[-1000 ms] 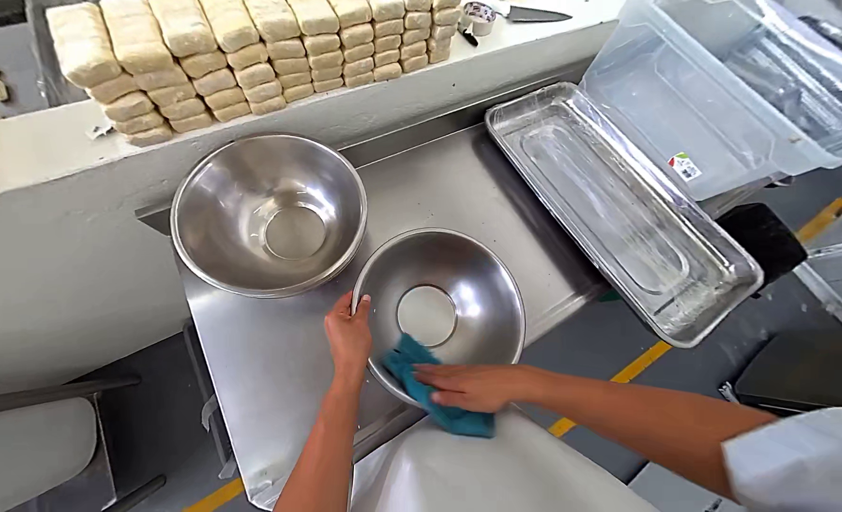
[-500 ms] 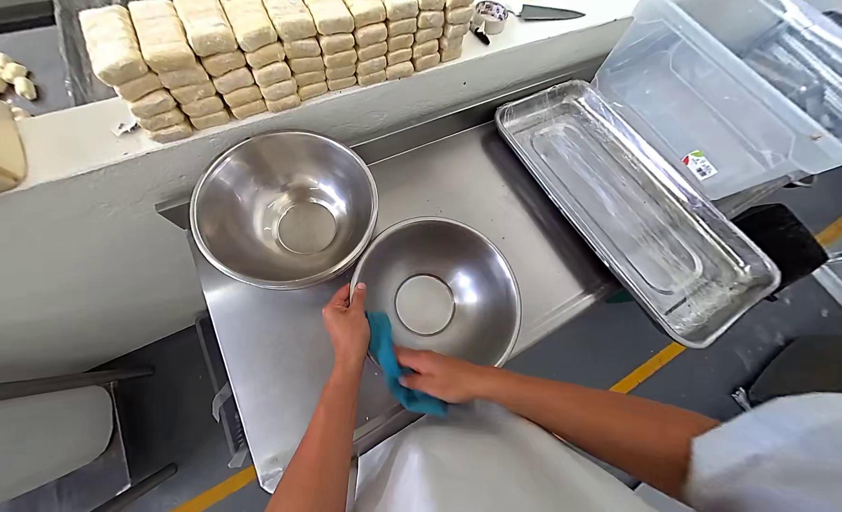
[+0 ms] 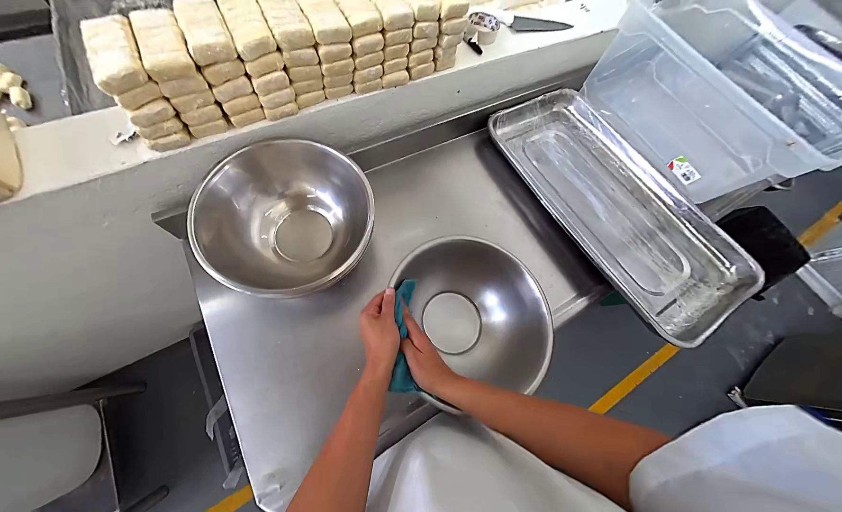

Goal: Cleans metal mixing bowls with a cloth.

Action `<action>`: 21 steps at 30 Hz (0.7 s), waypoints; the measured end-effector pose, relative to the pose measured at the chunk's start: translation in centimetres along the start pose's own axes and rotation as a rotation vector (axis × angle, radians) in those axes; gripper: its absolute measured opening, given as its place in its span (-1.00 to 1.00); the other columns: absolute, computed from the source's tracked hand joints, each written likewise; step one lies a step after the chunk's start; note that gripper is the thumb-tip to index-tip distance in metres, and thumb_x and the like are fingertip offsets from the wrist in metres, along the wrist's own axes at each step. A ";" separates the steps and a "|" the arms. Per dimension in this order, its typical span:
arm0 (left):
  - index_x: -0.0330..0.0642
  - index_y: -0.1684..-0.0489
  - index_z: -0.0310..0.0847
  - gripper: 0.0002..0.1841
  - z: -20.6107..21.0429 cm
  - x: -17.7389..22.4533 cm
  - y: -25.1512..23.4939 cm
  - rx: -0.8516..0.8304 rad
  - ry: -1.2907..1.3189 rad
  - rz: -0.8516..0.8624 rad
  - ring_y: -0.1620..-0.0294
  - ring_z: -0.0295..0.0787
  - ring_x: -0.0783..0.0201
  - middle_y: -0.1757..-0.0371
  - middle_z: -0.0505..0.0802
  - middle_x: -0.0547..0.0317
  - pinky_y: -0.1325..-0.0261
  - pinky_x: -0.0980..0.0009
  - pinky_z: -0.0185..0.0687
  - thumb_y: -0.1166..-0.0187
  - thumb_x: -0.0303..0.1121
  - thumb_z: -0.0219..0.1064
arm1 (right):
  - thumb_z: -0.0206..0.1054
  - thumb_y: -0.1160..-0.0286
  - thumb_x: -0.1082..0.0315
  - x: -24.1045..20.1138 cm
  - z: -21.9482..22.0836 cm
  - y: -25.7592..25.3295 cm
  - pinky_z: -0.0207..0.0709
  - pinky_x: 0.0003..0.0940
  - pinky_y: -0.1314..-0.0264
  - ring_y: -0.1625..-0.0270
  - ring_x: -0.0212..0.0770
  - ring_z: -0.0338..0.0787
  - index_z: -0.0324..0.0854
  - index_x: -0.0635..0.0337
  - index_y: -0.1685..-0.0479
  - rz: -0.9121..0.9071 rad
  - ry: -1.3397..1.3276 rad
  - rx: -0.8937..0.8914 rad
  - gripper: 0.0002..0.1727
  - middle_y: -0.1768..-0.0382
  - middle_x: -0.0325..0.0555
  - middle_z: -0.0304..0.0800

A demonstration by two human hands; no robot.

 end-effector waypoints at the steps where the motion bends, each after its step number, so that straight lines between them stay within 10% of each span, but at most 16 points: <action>1: -0.28 0.24 0.74 -0.49 0.6 -0.3 0.3 -0.020 -0.020 -0.017 0.44 0.67 0.22 0.44 0.76 0.02 0.25 0.18 0.64 -0.86 -0.02 0.05 | -0.06 -0.76 0.41 -0.1 -0.8 -1.4 -0.10 -0.11 -0.95 -0.95 -0.08 -0.09 -0.08 0.30 -0.91 -0.095 0.070 0.146 -0.30 -0.93 0.14 -0.21; 4: -0.27 0.34 0.72 -0.50 1.9 -0.6 0.7 -0.073 -0.039 -0.003 0.52 0.61 0.21 0.54 0.69 0.05 0.37 0.21 0.57 -0.87 -0.07 0.05 | 0.09 -0.61 0.41 -2.2 -3.8 -4.7 -0.10 0.23 -0.90 -0.89 0.37 -0.03 0.29 0.52 -0.69 -0.426 0.511 0.348 -0.37 -0.82 0.46 0.02; 8: -0.29 0.12 0.80 -0.86 2.7 1.0 0.9 -0.129 -0.096 -0.046 0.32 0.81 0.18 0.33 0.87 -0.01 0.14 0.12 0.72 -0.67 -0.41 0.36 | 0.27 -0.44 0.59 -2.2 -9.0 -7.4 0.07 0.37 -0.80 -0.82 0.29 0.23 0.36 0.18 -0.74 -0.602 1.022 0.195 -0.27 -0.77 0.27 0.27; 14: -0.27 -0.01 0.80 -0.86 -0.4 3.6 -0.2 -0.018 -0.164 -0.015 0.35 0.85 0.20 0.31 0.91 0.00 0.13 0.12 0.77 -0.62 -0.50 0.39 | 0.27 -0.49 0.49 1.3 -20.1 -0.3 -0.08 0.35 -0.86 -0.89 0.26 0.08 0.29 0.36 -0.75 -0.294 1.439 -0.111 -0.28 -0.84 0.33 0.08; 18: -0.21 -0.02 0.80 -0.86 0.0 4.0 -1.2 0.002 -0.113 0.089 0.54 0.65 0.33 0.44 0.85 0.13 0.32 0.30 0.63 -0.61 -0.46 0.43 | -0.01 -0.79 0.11 4.9 -15.3 7.4 -0.55 0.45 -0.86 -0.89 0.23 0.06 0.28 0.31 -0.77 0.286 1.290 -0.559 -0.34 -0.79 0.26 0.23; 21: -0.23 -0.04 0.78 -0.85 2.3 3.6 0.0 -0.063 -0.054 0.096 0.51 0.72 0.37 0.38 0.89 0.13 0.31 0.38 0.68 -0.64 -0.43 0.40 | -0.24 -0.92 0.04 7.5 -7.4 7.4 -0.64 0.46 -0.84 -0.94 0.34 -0.25 -0.19 0.24 -0.94 0.355 0.867 -0.601 -0.27 -0.90 0.34 -0.20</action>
Point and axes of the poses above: each hand's wrist, its own y-axis away from the middle knuckle, its own z-axis out of the palm, x = y × z, the point moved 10 cm from there along -y, towards the middle knuckle
